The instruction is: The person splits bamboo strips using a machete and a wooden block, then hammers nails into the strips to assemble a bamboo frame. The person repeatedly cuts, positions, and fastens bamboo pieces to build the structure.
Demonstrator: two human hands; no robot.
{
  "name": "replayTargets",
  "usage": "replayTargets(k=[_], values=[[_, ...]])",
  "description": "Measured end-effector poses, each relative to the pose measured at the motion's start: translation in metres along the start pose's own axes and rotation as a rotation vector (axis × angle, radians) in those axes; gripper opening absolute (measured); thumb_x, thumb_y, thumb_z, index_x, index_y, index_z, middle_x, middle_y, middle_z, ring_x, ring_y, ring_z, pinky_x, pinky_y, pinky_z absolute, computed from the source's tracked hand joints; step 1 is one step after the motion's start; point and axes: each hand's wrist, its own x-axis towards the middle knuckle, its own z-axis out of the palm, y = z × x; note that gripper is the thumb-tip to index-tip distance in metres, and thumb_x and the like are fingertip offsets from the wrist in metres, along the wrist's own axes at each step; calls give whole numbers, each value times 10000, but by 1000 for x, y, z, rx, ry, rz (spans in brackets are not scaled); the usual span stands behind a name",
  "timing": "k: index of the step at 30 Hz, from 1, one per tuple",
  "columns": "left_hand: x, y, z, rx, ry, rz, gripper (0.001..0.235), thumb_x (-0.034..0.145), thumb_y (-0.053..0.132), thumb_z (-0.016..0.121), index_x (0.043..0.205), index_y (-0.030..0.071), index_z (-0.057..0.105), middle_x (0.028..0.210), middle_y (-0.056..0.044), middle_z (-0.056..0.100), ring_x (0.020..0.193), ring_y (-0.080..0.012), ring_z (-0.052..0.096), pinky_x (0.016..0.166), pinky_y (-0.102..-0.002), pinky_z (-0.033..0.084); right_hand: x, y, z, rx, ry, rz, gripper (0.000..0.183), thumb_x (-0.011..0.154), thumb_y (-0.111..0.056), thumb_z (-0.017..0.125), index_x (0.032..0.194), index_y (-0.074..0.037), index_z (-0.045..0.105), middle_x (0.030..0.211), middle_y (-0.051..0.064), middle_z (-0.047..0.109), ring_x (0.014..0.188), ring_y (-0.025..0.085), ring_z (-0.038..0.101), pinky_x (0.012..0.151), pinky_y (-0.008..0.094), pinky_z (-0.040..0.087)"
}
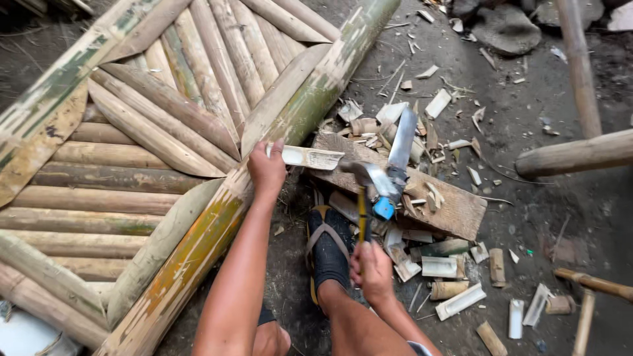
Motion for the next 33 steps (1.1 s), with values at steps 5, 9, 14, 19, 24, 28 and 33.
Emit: replayTargets(k=[5,9,14,19,24,28,33], values=[[-20,53,18,-430,-156,-250,299,1007,272,612,1147,9,634,947,-201,723,706,-245,714,597,-388,593,-15,-33,-15,130,17,-42,390,1042,-446,468,997,-59,493,672,22,475,482,101,453,430,268,403],[-41,91,49,-203,-301,165,354,988,252,657,1309,101,658,1152,-108,740,876,-203,743,724,-343,626,-9,-58,-17,120,93,-16,382,1037,-440,490,977,-63,482,663,18,457,469,101,434,420,272,392],[-29,88,10,135,-542,246,348,962,283,618,1263,114,668,1136,-122,719,969,-284,712,869,-435,565,-13,-74,-20,-425,221,-41,299,966,-332,630,987,-41,566,644,47,517,494,160,495,455,351,431],[1,68,-101,564,-702,441,241,961,254,590,1100,136,747,1070,-168,740,1012,-382,685,887,-508,537,-14,-48,-26,-1052,212,-392,326,849,-303,750,1082,-77,720,758,191,686,690,364,688,631,423,548],[-2,70,-238,918,-724,480,227,874,144,596,1033,145,759,1047,-175,737,999,-383,700,860,-532,552,4,2,-42,-1246,186,-430,406,758,-294,782,1150,-193,754,838,177,739,791,380,713,712,449,557],[-7,57,-368,1030,-533,376,194,866,184,618,943,111,781,966,-193,744,936,-410,708,819,-533,567,19,36,-57,-1223,124,-601,485,742,-282,794,1205,-157,723,989,164,749,855,349,726,730,439,563],[-41,-15,-471,583,84,-57,220,918,207,612,1050,116,763,1040,-205,728,988,-425,679,870,-531,534,43,2,53,-1111,-154,-907,371,854,-246,780,1164,-64,688,1034,177,688,886,329,679,788,413,545]])
